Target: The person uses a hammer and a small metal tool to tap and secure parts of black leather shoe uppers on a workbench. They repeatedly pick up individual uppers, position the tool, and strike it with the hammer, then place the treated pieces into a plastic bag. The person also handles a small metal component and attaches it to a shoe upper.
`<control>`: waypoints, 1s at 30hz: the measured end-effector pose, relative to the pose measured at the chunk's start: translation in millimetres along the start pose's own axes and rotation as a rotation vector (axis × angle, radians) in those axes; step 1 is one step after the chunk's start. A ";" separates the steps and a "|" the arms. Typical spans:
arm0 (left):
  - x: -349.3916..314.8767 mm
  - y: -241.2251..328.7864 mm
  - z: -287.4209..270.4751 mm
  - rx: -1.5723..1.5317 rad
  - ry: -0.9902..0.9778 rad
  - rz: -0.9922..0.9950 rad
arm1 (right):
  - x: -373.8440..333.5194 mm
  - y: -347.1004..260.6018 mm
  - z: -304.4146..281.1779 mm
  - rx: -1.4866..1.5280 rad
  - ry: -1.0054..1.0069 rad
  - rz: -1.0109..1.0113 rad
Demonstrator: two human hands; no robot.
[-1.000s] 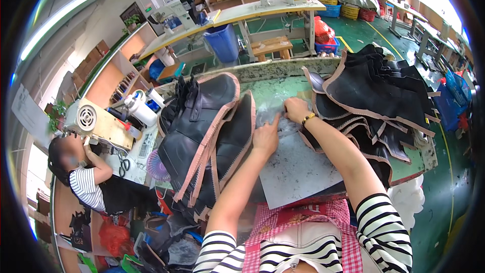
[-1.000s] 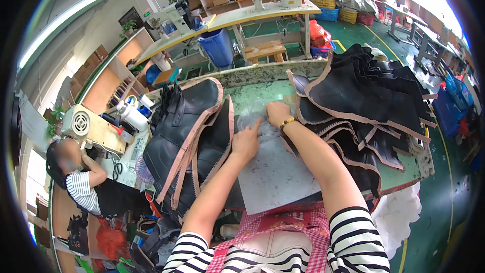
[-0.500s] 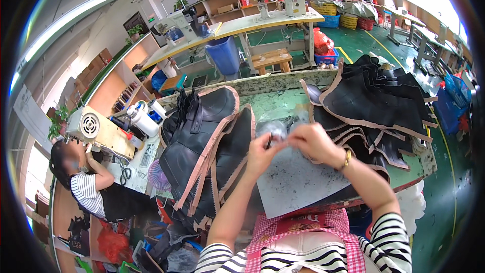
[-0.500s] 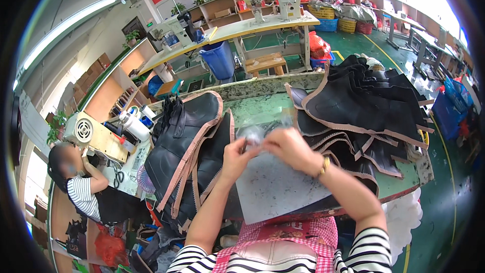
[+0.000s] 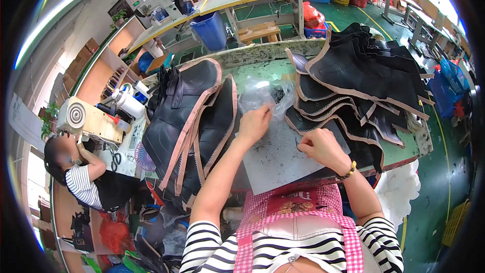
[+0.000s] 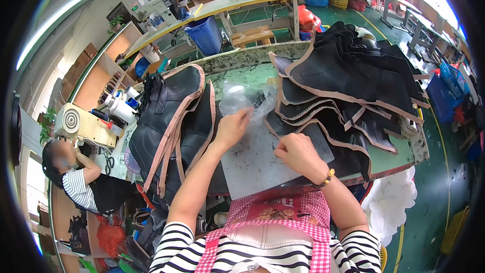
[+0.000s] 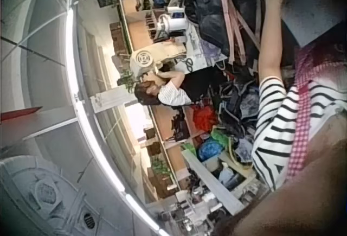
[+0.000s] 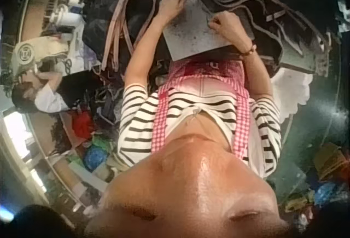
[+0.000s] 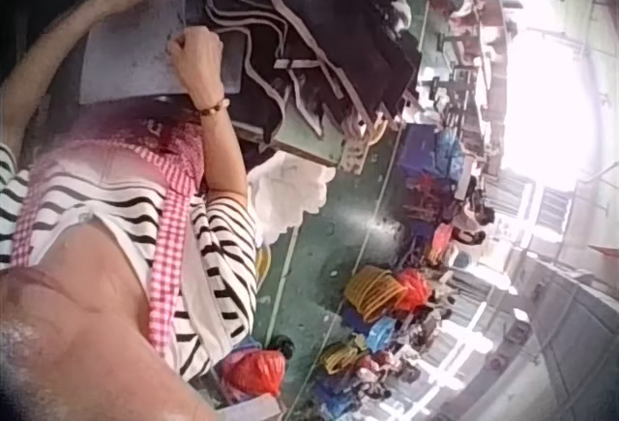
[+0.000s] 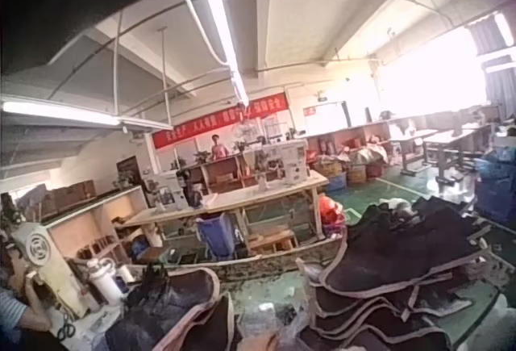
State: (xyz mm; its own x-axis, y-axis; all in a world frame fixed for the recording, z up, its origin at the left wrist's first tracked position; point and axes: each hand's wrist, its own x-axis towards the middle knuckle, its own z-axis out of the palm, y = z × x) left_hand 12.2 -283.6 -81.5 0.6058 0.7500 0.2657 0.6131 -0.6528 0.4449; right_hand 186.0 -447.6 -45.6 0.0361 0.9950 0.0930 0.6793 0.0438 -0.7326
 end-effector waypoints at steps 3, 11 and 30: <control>33.0 -43.3 23.2 0.361 -0.091 -0.025 | -18.5 -8.5 -14.1 0.080 -0.028 0.115; 43.9 -8.8 -4.4 0.077 0.532 -0.080 | -48.1 -2.4 -19.5 0.147 0.228 -0.005; -127.1 80.9 -60.8 -0.082 0.233 0.839 | -63.2 -26.0 24.6 0.669 0.033 -0.193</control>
State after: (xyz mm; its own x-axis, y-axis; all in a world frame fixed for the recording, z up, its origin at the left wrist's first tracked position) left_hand -46.0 -425.3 -27.3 0.7163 0.0343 0.6970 -0.0322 -0.9961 0.0821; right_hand 148.0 -509.5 -49.0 -0.0104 0.9611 0.2761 0.0784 0.2761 -0.9579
